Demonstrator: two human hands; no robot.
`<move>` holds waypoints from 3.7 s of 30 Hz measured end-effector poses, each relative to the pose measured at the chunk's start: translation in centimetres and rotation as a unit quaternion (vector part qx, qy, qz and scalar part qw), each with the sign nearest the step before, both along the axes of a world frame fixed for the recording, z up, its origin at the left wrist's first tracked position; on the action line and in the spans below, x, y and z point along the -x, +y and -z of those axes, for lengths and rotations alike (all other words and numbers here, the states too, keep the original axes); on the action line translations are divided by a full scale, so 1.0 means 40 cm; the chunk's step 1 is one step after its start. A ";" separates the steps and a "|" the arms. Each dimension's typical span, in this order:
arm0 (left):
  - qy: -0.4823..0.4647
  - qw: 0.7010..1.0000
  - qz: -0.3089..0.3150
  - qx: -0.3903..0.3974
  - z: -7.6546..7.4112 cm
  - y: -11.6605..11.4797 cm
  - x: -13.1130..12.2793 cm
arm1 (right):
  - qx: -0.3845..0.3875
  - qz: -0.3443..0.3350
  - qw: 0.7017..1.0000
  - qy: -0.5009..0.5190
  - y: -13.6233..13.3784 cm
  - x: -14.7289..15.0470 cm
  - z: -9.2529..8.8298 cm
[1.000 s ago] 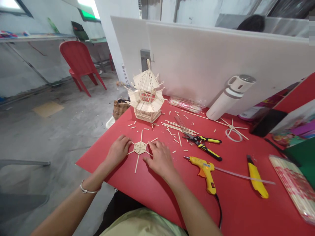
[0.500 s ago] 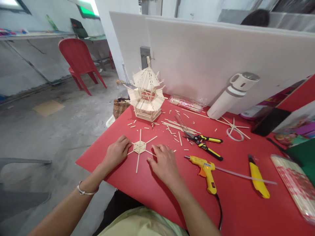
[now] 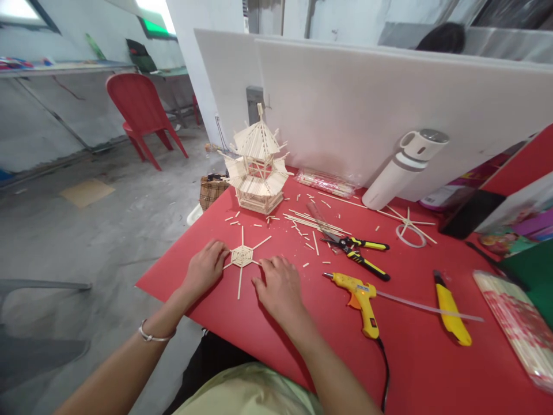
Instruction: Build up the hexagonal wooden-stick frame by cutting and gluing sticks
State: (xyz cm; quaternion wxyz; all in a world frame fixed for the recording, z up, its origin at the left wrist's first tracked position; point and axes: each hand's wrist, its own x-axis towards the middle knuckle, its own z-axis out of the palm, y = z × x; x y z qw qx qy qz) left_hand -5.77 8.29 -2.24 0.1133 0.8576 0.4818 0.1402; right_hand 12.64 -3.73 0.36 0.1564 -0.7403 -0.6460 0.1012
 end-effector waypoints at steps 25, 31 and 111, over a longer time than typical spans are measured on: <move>-0.036 0.999 -0.005 -0.024 0.014 0.006 0.008 | -0.064 0.034 0.996 -0.048 0.011 -0.019 0.069; -0.050 0.998 0.001 -0.028 0.014 0.008 0.011 | -0.051 0.040 0.997 -0.052 0.008 -0.009 0.071; -0.162 0.986 0.012 -0.046 -0.002 -0.005 0.031 | -0.059 0.099 0.984 -0.139 -0.080 -0.024 0.066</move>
